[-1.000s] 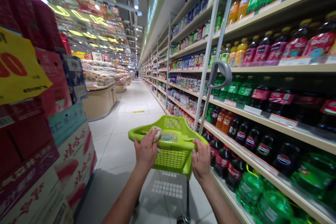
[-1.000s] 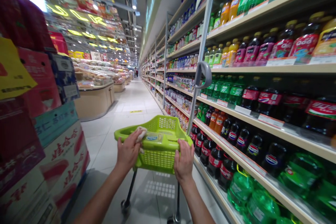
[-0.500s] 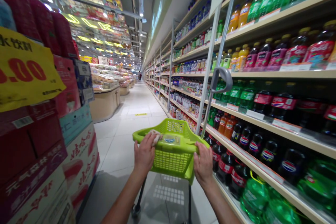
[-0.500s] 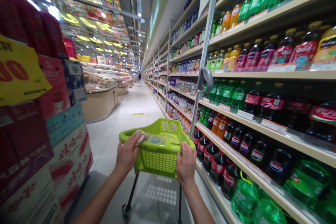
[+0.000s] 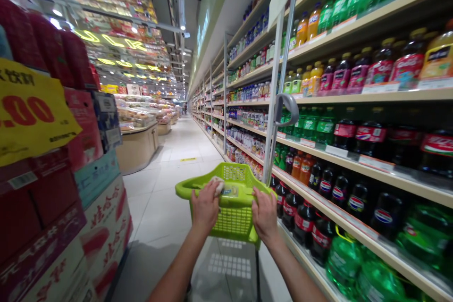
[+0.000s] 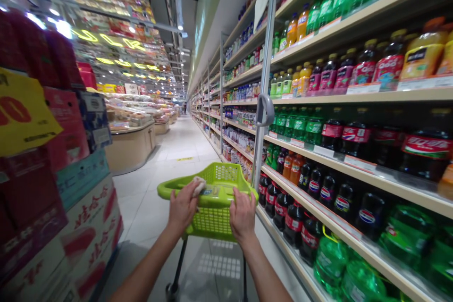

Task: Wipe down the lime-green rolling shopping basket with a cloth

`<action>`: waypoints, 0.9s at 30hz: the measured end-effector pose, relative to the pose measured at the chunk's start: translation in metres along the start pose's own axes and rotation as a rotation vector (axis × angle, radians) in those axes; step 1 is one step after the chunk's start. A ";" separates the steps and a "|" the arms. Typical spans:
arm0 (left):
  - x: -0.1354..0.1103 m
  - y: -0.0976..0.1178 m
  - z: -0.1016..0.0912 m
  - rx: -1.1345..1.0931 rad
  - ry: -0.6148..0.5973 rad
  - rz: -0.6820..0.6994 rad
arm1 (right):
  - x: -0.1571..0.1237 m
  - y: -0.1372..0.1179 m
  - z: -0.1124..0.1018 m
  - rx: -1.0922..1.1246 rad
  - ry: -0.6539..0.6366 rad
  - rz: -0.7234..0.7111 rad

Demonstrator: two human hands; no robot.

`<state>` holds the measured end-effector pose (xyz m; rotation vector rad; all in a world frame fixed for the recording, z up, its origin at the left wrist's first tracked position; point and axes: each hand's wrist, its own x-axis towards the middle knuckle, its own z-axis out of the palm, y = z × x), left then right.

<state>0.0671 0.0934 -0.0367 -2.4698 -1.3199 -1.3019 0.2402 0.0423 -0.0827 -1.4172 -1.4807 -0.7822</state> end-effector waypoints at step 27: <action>0.002 -0.071 -0.007 0.069 0.033 -0.166 | -0.003 0.037 0.008 -0.055 -0.017 -0.016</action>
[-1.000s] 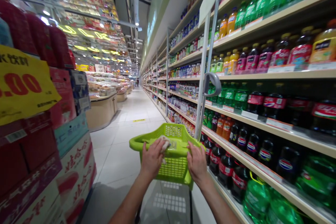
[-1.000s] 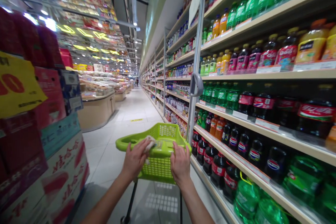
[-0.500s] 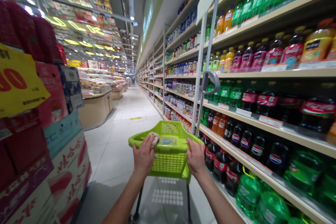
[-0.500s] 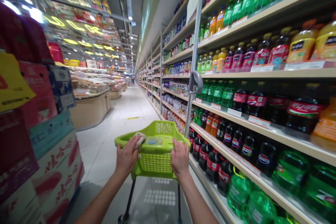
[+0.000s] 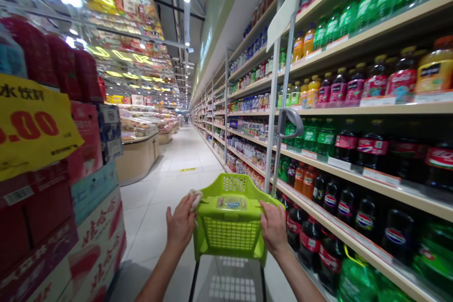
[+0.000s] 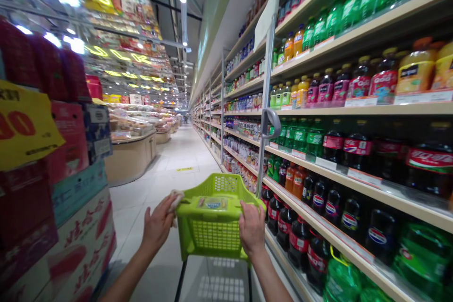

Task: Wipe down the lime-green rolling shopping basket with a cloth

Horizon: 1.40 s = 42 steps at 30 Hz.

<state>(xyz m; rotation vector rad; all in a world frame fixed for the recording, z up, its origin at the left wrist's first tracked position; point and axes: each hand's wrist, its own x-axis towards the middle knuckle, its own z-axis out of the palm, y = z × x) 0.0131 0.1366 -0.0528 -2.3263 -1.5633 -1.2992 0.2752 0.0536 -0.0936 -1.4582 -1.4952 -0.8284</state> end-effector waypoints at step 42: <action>-0.005 0.040 0.019 -0.052 0.011 0.203 | -0.001 0.003 -0.004 0.011 -0.015 -0.080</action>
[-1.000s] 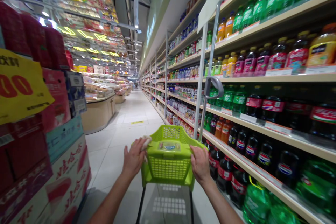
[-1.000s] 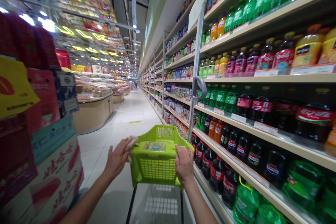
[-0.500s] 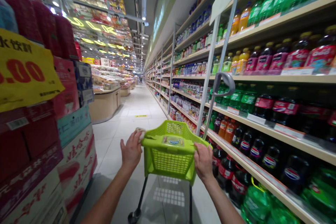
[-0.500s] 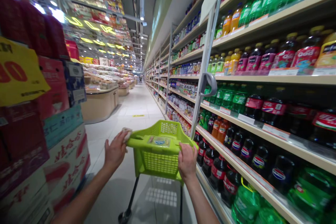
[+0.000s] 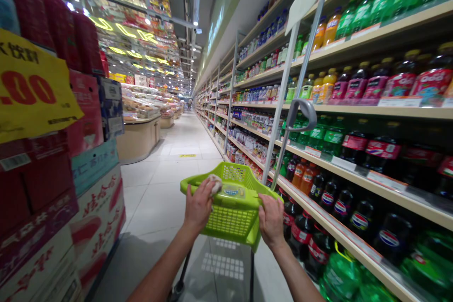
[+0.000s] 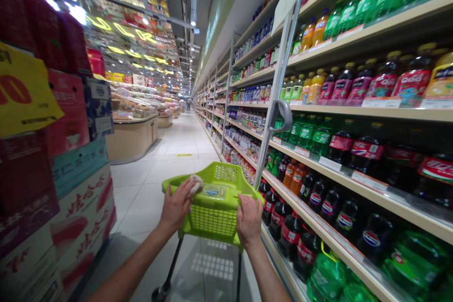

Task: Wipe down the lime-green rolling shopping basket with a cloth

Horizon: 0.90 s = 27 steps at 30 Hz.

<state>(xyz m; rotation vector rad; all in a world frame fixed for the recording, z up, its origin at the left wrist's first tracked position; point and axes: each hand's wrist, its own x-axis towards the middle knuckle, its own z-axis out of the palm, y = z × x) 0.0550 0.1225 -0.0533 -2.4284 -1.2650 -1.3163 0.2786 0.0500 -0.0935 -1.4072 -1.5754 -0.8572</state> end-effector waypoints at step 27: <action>0.003 0.080 0.024 -0.115 -0.243 0.192 | 0.010 -0.012 -0.010 0.076 0.006 0.060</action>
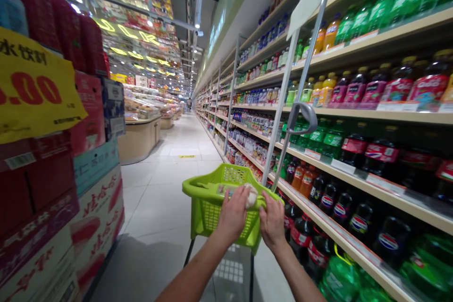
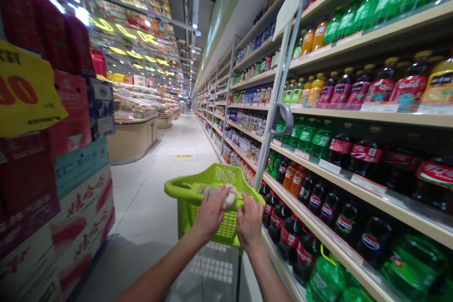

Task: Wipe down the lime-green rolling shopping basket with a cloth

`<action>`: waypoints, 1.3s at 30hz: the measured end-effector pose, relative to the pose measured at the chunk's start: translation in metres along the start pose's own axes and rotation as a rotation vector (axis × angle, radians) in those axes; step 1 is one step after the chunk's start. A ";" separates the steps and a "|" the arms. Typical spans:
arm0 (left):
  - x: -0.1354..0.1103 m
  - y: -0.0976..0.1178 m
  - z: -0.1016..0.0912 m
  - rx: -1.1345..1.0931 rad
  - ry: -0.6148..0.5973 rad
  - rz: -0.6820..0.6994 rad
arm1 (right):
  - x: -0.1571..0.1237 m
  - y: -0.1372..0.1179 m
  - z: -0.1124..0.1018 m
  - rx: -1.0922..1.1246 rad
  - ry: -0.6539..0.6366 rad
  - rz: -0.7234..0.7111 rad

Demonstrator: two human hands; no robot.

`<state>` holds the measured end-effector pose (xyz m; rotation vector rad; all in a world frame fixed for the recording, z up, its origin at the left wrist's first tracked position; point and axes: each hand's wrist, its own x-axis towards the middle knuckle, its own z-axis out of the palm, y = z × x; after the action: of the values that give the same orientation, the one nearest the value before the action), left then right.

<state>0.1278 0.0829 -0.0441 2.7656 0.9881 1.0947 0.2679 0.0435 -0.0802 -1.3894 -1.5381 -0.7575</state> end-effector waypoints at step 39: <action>-0.039 -0.057 -0.034 0.166 -0.009 -0.122 | 0.067 0.071 -0.010 0.135 -0.437 0.529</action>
<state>0.0541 0.0997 -0.0552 2.7857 1.2835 1.0274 0.3420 0.0756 -0.0248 -1.8289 -1.4011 -0.0238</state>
